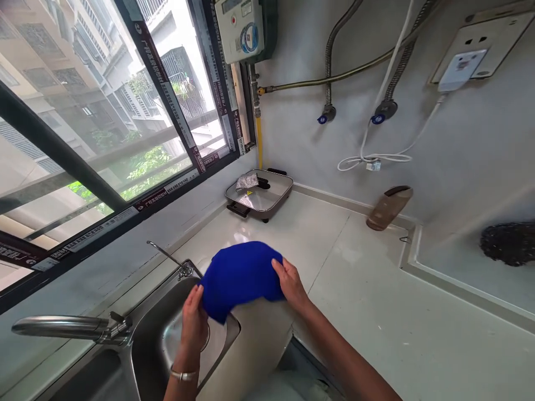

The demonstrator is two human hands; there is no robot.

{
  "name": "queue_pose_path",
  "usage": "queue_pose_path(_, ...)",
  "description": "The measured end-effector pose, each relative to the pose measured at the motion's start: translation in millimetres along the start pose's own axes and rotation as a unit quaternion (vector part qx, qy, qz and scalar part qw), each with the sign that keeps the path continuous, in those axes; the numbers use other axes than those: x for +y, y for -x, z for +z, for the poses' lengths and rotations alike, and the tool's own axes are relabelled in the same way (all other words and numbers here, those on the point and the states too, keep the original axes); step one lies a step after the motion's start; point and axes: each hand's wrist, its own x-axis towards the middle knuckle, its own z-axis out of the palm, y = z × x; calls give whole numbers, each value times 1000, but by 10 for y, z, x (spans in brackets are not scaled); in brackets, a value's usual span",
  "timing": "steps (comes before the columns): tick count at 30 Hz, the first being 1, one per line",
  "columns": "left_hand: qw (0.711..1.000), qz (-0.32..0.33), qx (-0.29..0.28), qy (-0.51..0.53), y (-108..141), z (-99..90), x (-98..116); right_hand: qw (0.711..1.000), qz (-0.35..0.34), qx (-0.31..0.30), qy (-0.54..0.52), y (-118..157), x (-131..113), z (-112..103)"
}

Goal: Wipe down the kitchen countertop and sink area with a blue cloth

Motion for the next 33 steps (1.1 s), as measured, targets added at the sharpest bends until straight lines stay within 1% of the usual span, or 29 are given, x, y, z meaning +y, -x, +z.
queue_pose_path(1, 999, -29, -5, -16, 63, -130, -152, 999, 38, -11, 14, 127, 151, -75)
queue_pose_path(3, 990, -117, -14, -76, 187, -400, -464, 992, 119, -18, 29, 378, 495, -238)
queue_pose_path(4, 982, -149, -39, -109, 250, -525, -606, 988, 149, -11, 47, 494, 657, -316)
queue_pose_path(6, 973, -182, -58, -132, 376, -726, -814, 980, 181, -29, 70, 694, 898, -444)
queue_pose_path(7, 969, -186, -77, -141, 435, -800, -869, 978, 184, -45, 85, 773, 962, -488)
queue_pose_path(9, 962, -173, -124, -169, 527, -897, -877, 975, 165, -87, 119, 879, 978, -533)
queue_pose_path(12, 943, -126, -202, -233, 569, -953, -716, 966, 110, -149, 180, 906, 845, -543)
queue_pose_path(15, 929, -97, -230, -274, 532, -956, -570, 953, 64, -171, 242, 832, 751, -607)
queue_pose_path(17, 924, -94, -230, -289, 519, -960, -582, 944, 51, -155, 287, 781, 771, -726)
queue_pose_path(20, 918, -99, -226, -311, 550, -996, -756, 922, 76, -104, 366, 756, 880, -957)
queue_pose_path(22, 914, -93, -203, -338, 571, -1029, -887, 899, 96, -69, 422, 755, 956, -1052)
queue_pose_path(23, 911, -85, -185, -359, 567, -1040, -933, 890, 97, -54, 443, 744, 988, -1060)
queue_pose_path(25, 904, -55, -137, -402, 513, -1035, -967, 881, 72, -21, 467, 684, 1046, -984)
queue_pose_path(27, 898, -22, -94, -430, 400, -982, -942, 883, 42, 6, 468, 564, 1113, -808)
queue_pose_path(31, 893, 29, -29, -448, 122, -764, -881, 888, 29, 30, 458, 272, 1281, -375)
queue_pose_path(33, 894, 47, -9, -446, 15, -656, -900, 893, 29, 35, 447, 178, 1340, -226)
